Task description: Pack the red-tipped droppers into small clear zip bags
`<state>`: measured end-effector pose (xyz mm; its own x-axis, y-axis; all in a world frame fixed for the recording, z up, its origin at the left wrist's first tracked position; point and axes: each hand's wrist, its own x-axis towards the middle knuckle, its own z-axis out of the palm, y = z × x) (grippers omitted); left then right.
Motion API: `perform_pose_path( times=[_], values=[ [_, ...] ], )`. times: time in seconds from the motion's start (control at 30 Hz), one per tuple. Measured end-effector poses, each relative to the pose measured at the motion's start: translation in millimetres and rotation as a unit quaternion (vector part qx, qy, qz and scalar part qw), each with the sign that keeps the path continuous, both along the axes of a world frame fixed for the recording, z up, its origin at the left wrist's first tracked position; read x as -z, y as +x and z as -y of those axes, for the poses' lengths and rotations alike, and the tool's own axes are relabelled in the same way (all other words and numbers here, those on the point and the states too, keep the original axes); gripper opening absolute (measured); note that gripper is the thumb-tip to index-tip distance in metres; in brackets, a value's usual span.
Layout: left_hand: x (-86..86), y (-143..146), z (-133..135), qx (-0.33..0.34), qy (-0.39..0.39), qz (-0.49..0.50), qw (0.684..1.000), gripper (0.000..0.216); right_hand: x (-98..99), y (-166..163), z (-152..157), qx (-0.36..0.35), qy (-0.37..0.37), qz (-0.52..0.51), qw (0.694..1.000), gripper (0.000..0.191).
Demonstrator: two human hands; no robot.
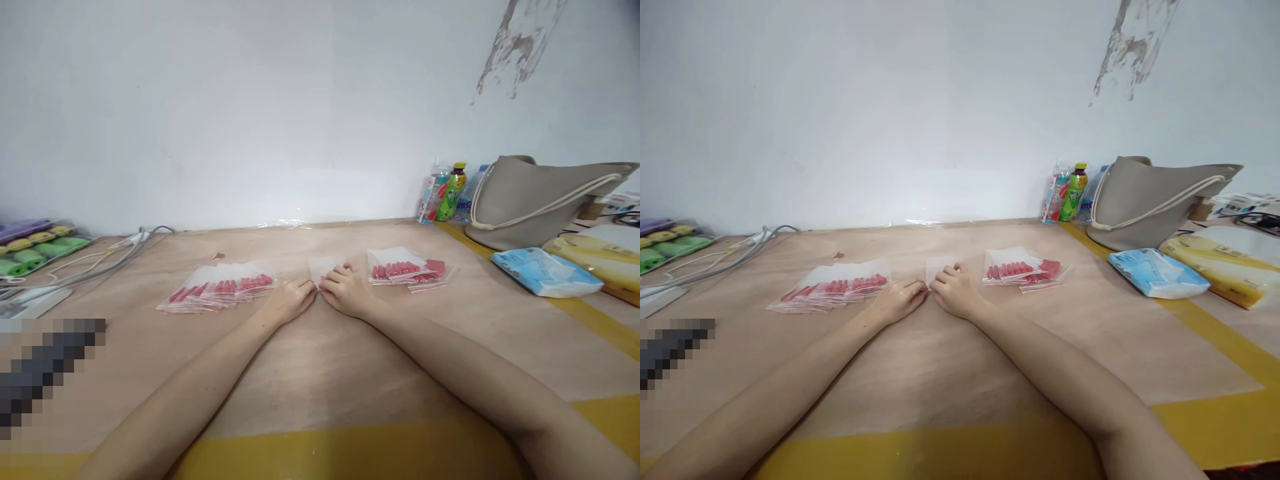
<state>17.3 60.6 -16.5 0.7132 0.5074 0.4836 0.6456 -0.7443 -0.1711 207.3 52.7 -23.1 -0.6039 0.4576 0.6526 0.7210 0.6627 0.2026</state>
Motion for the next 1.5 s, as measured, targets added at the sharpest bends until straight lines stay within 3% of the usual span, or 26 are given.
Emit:
perform_pose_path(
  times=[0.27,0.9,1.13,1.27,1.37,1.5],
  values=[
    [-0.7,-1,3,0.002,-0.005,0.003,1.000,0.020,-2.2,-7,-2,-0.010,0.025,0.042,0.999,0.021],
    [-2.6,-3,6,0.014,-0.029,0.026,0.999,0.020,-6.3,58,12,0.066,0.038,0.059,0.995,0.031],
    [-1.1,-4,6,0.043,-0.049,0.037,0.997,0.023,-3.8,51,16,0.036,-0.013,0.030,0.999,0.017],
    [-4.6,-3,11,0.052,-0.045,0.049,0.996,0.021,-0.1,45,14,0.041,-0.051,-0.004,0.998,0.020],
    [-12.7,-7,13,-0.003,-0.006,0.058,0.998,0.042,-2.5,52,11,0.048,-0.043,-0.058,0.996,0.021],
    [-27.1,-26,4,-0.203,0.033,0.008,0.979,0.040,-15.6,88,6,0.077,-0.006,-0.165,0.983,0.019]
  ],
)
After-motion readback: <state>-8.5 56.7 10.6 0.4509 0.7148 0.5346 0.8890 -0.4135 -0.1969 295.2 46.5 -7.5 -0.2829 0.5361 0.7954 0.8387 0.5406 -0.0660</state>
